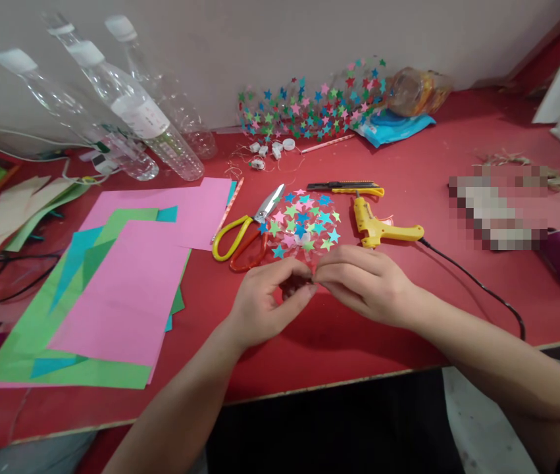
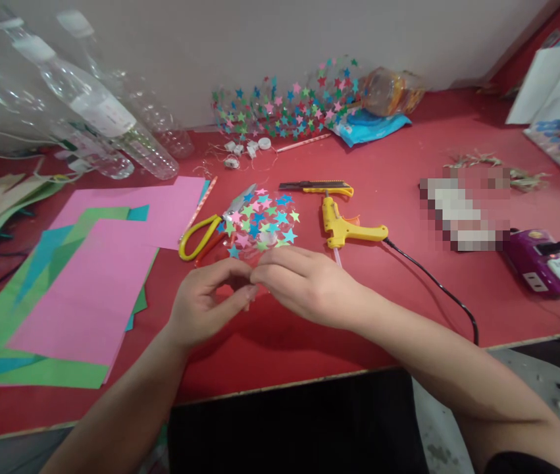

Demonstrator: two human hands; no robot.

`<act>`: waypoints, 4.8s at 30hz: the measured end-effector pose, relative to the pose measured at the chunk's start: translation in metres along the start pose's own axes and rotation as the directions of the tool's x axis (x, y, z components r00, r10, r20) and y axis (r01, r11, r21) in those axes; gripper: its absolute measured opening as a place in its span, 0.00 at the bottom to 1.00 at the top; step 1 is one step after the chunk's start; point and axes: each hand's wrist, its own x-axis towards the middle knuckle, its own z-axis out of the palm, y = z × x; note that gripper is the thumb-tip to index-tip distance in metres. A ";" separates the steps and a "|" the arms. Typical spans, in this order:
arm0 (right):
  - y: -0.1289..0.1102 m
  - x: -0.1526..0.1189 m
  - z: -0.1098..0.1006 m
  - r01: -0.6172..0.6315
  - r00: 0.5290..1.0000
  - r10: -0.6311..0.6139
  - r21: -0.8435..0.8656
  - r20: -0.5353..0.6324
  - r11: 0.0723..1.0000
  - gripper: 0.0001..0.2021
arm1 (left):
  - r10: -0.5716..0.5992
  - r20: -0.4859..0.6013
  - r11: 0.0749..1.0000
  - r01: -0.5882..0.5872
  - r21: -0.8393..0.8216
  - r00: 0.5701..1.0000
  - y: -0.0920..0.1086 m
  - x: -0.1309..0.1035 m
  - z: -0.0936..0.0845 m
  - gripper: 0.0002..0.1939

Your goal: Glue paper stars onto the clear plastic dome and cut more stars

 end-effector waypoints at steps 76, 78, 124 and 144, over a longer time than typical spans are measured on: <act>0.008 -0.001 -0.003 -0.260 0.964 0.246 0.151 0.106 0.954 0.11 | -0.222 -0.506 0.973 0.157 -0.168 0.834 -0.010 0.003 -0.008 0.05; 0.008 -0.002 -0.003 -0.256 0.964 0.242 0.149 0.109 0.955 0.11 | -0.227 -0.502 0.971 0.156 -0.180 0.834 -0.010 0.003 -0.008 0.05; 0.016 -0.004 -0.019 -0.179 0.982 0.148 -0.334 -0.115 0.925 0.02 | -0.249 -0.490 0.930 0.064 -0.363 0.836 -0.016 0.002 -0.010 0.04; 0.064 -0.029 -0.044 -0.149 0.902 0.391 -0.719 0.182 0.679 0.05 | -0.483 -0.027 0.691 0.362 -0.625 0.875 -0.007 0.003 -0.007 0.05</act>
